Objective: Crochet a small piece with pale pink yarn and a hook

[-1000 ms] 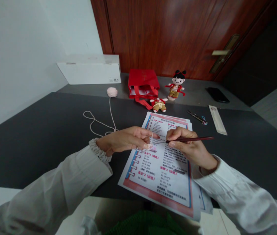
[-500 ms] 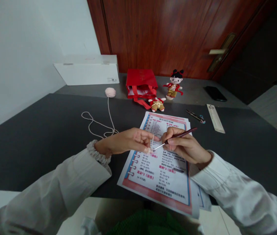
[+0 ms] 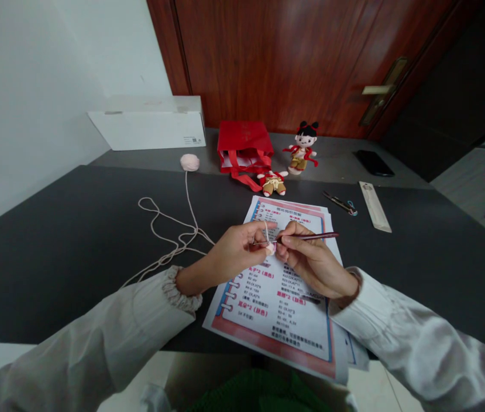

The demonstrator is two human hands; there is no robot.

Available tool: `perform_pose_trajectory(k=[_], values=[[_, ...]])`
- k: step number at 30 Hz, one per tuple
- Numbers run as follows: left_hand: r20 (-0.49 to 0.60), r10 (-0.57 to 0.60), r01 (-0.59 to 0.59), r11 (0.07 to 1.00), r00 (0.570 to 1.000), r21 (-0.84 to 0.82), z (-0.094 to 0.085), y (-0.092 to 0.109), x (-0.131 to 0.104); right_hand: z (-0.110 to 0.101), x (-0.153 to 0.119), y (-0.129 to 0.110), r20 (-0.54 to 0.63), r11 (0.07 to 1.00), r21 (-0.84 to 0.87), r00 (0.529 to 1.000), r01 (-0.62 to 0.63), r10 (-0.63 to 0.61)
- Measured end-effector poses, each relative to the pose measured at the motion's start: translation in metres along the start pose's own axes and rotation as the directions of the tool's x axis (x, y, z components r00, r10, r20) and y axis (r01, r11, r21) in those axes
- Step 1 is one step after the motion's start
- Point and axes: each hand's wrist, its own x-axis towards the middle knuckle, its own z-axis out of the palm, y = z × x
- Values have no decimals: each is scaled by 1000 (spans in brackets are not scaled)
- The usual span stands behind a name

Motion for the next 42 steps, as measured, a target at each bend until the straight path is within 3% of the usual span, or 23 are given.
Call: perform_pose_trajectory(k=[4,7,15,24,28,32,34,36,40,42], values=[[4,-49,49,998,999,-27,-1,4,0,-3,1,-5,-38,999,-40,999,13,-15],[-2,-61,61,998,998,-15,-3,5,0,-7,1,-9,-22,982,-162,995,98,-102],[-10,-87,88,996,996,25,-6,6,0,-16,-1,-7,44,846,-442,949,298,-311],[9,-104,105,992,995,-64,-6,5,-1,-17,-6,-2,71,751,-542,911,377,-406],[-7,-123,122,990,992,-77,-7,3,-2,-13,-13,-1,160,616,-648,871,448,-465],[-19,-131,129,986,991,-104,-6,0,-2,-6,-19,2,352,365,-729,775,579,-525],[-31,-133,129,985,991,-113,-5,-1,-2,-3,-20,4,409,290,-734,740,614,-534],[-46,-122,116,987,991,-108,-4,-3,-3,-2,-19,7,345,334,-750,769,571,-539],[-83,-63,63,998,995,3,-5,-5,-3,-4,-16,11,94,539,-739,854,404,-512],[-113,-21,32,995,993,91,-6,-6,-3,-5,-16,11,151,510,-741,849,436,-507]])
